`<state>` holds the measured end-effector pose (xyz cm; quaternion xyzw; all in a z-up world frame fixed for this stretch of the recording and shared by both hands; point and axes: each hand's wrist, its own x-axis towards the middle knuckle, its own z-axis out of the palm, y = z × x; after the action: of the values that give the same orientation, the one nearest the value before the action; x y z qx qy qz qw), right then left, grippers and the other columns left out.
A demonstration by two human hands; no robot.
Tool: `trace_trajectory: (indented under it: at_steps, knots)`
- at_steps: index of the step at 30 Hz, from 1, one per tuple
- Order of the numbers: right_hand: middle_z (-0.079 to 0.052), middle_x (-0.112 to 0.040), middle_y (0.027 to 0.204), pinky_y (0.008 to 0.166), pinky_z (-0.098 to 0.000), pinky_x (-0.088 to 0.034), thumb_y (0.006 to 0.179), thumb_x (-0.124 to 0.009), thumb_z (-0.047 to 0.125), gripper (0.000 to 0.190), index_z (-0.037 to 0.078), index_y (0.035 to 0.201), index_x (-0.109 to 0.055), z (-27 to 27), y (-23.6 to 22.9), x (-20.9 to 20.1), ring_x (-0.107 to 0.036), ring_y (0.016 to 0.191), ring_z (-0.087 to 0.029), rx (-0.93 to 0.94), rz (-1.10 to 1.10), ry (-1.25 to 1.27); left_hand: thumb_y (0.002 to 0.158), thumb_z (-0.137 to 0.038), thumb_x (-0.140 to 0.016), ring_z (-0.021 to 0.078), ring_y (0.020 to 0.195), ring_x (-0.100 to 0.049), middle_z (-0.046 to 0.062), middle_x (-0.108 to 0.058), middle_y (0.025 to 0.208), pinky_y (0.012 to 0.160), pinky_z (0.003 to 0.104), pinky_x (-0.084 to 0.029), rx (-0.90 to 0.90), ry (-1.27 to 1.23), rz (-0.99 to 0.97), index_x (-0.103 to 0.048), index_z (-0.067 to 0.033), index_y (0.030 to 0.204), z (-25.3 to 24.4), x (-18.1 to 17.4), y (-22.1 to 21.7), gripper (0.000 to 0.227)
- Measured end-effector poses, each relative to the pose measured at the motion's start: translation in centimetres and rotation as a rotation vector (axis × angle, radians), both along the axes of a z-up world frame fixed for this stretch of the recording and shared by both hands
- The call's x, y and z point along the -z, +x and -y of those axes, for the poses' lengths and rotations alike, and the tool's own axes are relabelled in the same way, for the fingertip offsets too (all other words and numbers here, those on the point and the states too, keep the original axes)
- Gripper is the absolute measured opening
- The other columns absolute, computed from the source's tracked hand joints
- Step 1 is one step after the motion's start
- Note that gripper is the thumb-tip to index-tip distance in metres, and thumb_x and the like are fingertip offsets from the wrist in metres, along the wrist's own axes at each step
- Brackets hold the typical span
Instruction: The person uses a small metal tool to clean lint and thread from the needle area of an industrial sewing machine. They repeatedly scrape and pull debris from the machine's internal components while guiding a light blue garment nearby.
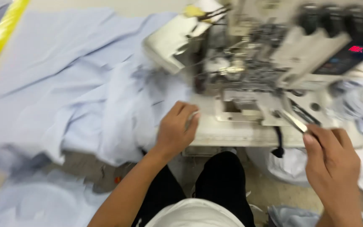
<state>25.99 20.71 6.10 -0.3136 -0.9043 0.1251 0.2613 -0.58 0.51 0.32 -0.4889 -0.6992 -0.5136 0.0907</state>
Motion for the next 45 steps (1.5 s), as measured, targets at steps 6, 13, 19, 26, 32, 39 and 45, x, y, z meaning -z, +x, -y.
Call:
trace_trajectory:
  at_steps: [6,13,19,26,32,39,45]
  knots:
    - [-0.015,-0.062,0.104,0.076,-0.0354,-0.048,0.106,-0.078,0.0,0.018,0.002,0.124,-0.082,-4.8,-4.7,1.6,-0.062,0.086,-0.026,-0.091,-0.158,0.245,0.101,-0.011,-0.058,0.0289,0.08,-0.062,0.016,-0.062,0.095,0.07,0.037,-0.053,-0.04,-0.006,-0.201,-0.069,0.0039,0.105,-0.6,1.0,-0.5,0.019]
    - [-0.009,-0.06,0.097,0.065,-0.0333,-0.048,0.101,-0.08,-0.001,0.019,0.011,0.115,-0.083,-6.3,-8.3,1.8,-0.059,0.08,-0.027,-0.15,-0.07,0.672,0.101,-0.01,-0.06,0.0277,0.082,-0.06,0.014,-0.061,0.094,0.074,0.037,-0.052,-0.103,-0.086,-0.21,-0.069,0.003,0.104,-1.1,1.6,-0.6,0.017]
    - [-0.01,-0.057,0.094,0.063,-0.0335,-0.043,0.102,-0.076,-0.002,0.014,0.008,0.11,-0.082,-7.1,-9.2,2.3,-0.049,0.07,-0.026,-0.196,-0.088,0.743,0.1,-0.01,-0.06,0.0267,0.084,-0.062,0.014,-0.063,0.095,0.073,0.036,-0.053,-0.115,-0.118,-0.224,-0.07,0.0025,0.104,-1.2,1.7,-0.5,0.016]
    - [-0.009,-0.058,0.089,0.06,-0.0325,-0.039,0.098,-0.075,-0.005,0.014,0.007,0.104,-0.079,-7.1,-8.6,2.6,-0.045,0.066,-0.025,-0.223,-0.098,0.743,0.099,-0.01,-0.063,0.0248,0.083,-0.061,0.012,-0.063,0.095,0.073,0.035,-0.053,-0.148,-0.13,-0.242,-0.071,0.0006,0.105,-1.3,2.2,-0.4,0.014]
    - [-0.009,-0.053,0.087,0.06,-0.0341,-0.037,0.1,-0.067,-0.005,0.016,0.006,0.103,-0.077,-6.9,-9.9,1.6,-0.042,0.066,-0.024,-0.238,-0.097,0.778,0.099,-0.01,-0.064,0.0266,0.085,-0.063,0.014,-0.063,0.097,0.076,0.037,-0.054,-0.15,-0.136,-0.233,-0.071,-0.0003,0.106,-1.2,2.4,-0.4,0.014]
    - [-0.008,-0.053,0.085,0.061,-0.0336,-0.038,0.097,-0.07,-0.004,0.01,0.004,0.1,-0.075,-7.0,-9.5,2.2,-0.042,0.064,-0.024,-0.276,-0.057,0.804,0.099,-0.009,-0.065,0.0262,0.084,-0.063,0.013,-0.062,0.099,0.076,0.036,-0.055,-0.164,-0.119,-0.246,-0.071,0.0002,0.106,-1.2,2.6,-0.4,0.013]
    - [-0.007,-0.051,0.083,0.06,-0.0327,-0.035,0.097,-0.062,-0.006,0.018,0.007,0.1,-0.073,-7.1,-9.9,2.1,-0.039,0.065,-0.023,-0.216,-0.057,0.83,0.098,-0.009,-0.065,0.0266,0.086,-0.063,0.014,-0.064,0.099,0.077,0.036,-0.055,-0.156,-0.139,-0.244,-0.071,0.0005,0.105,-1.3,2.5,-0.4,0.013]
